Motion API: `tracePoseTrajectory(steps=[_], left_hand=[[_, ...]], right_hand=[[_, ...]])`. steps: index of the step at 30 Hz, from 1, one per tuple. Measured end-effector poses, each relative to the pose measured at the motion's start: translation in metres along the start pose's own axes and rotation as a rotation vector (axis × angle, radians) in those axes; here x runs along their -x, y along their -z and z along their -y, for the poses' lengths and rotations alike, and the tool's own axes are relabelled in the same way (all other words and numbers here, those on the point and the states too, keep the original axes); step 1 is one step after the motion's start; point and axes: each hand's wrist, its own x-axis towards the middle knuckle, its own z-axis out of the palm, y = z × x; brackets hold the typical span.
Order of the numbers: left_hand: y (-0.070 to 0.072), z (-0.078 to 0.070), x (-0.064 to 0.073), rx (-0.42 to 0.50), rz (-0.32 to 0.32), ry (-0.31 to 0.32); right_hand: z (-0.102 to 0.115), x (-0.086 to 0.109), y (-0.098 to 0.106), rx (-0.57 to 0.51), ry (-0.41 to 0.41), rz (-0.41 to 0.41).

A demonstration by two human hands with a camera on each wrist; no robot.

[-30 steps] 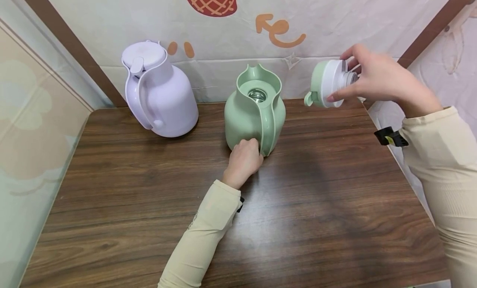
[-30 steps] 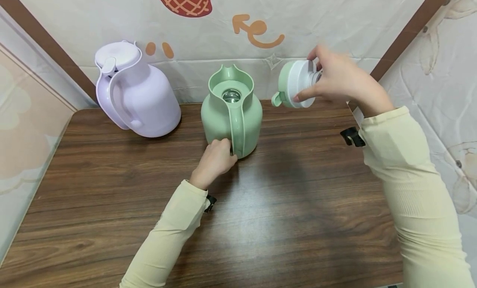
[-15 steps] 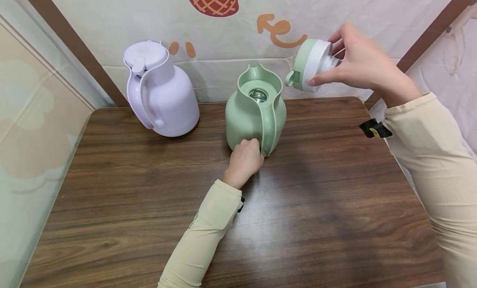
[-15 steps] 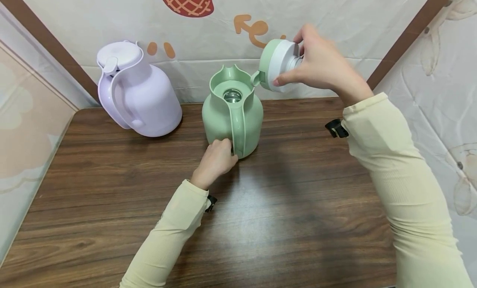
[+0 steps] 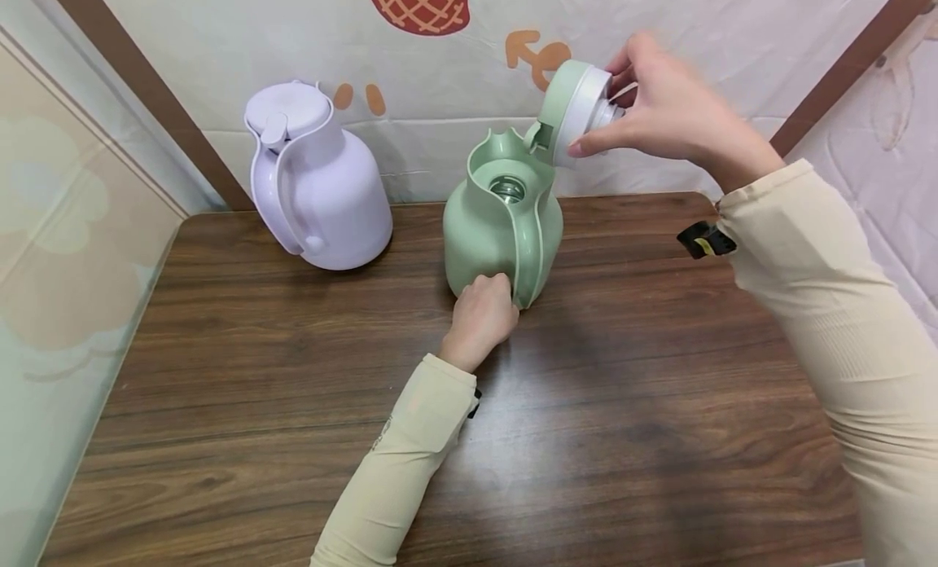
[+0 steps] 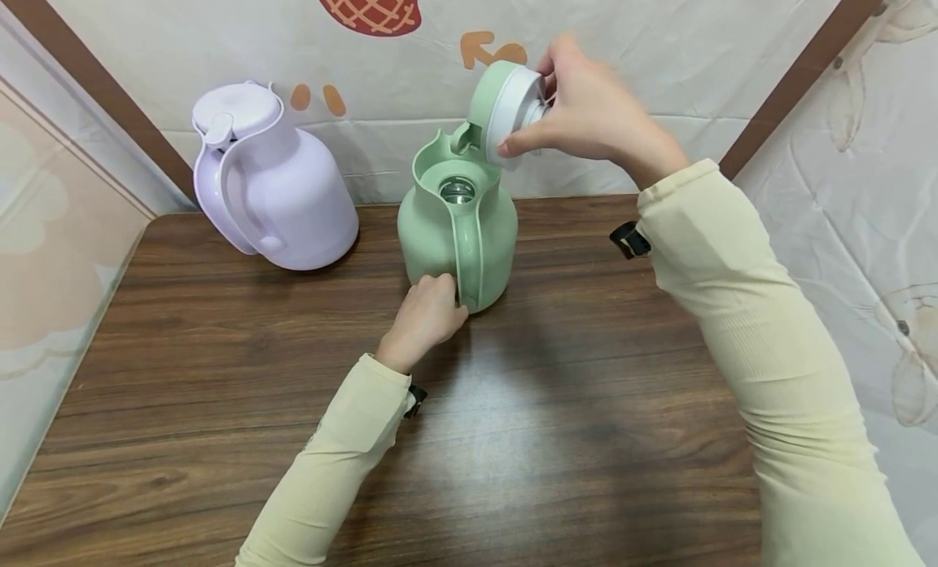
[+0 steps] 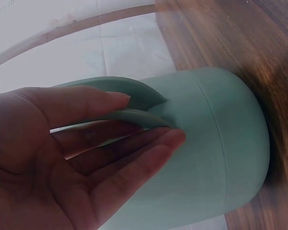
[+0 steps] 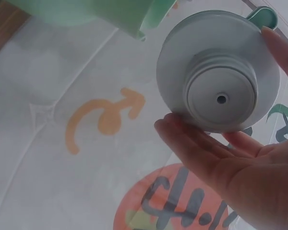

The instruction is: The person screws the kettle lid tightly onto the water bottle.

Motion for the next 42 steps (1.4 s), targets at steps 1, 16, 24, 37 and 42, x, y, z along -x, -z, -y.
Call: tracePoseTrajectory(steps=[1, 16, 24, 37, 42], left_hand=[[0.000, 0.000, 0.000, 0.001, 0.000, 0.001], [0.001, 0.001, 0.002, 0.015, 0.003, -0.005], [0.002, 0.002, 0.002, 0.029, 0.007, -0.008], [0.001, 0.001, 0.002, 0.020, 0.015, -0.001], [0.001, 0.002, 0.002, 0.015, 0.006, 0.001]], right_hand=[[0.002, -0.001, -0.002, -0.008, 0.002, 0.005], [0.018, -0.013, -0.029, -0.076, 0.082, 0.051], [0.021, -0.017, -0.038, -0.042, 0.081, 0.066], [0.018, -0.021, -0.049, -0.083, 0.071, 0.120], [0.017, -0.022, -0.051, -0.128, 0.081, 0.133]])
